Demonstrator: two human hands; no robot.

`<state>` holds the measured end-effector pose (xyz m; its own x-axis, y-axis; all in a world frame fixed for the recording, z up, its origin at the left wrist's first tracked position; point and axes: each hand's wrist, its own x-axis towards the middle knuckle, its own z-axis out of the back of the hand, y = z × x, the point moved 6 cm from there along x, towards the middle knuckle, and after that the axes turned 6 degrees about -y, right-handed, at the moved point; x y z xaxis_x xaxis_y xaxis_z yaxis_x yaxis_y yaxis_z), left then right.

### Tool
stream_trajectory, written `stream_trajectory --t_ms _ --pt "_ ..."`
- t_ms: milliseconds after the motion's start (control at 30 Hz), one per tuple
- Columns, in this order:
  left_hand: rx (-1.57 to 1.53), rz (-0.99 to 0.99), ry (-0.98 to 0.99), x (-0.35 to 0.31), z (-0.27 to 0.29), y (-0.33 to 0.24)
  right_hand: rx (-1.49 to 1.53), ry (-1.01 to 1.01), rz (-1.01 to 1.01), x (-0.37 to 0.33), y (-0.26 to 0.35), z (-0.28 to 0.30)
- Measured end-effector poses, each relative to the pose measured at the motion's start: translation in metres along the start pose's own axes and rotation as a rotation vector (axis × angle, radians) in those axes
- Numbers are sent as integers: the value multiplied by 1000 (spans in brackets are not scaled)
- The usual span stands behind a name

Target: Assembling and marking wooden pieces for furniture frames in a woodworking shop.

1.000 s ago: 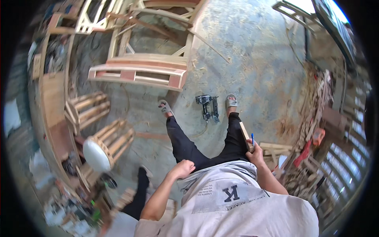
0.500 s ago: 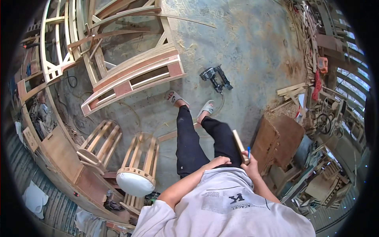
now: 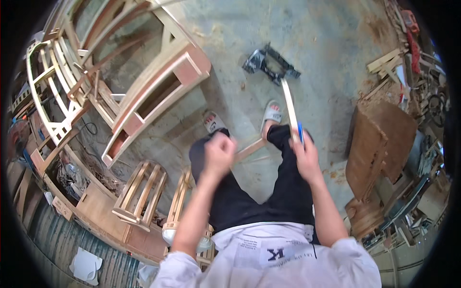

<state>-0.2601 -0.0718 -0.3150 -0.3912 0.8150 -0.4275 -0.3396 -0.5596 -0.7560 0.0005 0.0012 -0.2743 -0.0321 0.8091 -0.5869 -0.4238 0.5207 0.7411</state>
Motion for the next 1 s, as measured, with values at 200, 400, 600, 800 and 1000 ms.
stream_trajectory --t_ms 200,400,600,800,1000 --pt "473 -543 -245 158 41 50 736 248 172 121 -20 -94" --pt "616 -709 -122 204 24 95 428 437 436 240 -61 -208" --pt "484 -804 -141 210 10 124 480 598 861 312 -88 -253" --pt "568 -908 -228 207 10 129 204 607 964 309 -110 -292" --pt "672 -1006 -230 201 4 126 236 599 946 311 -117 -307"
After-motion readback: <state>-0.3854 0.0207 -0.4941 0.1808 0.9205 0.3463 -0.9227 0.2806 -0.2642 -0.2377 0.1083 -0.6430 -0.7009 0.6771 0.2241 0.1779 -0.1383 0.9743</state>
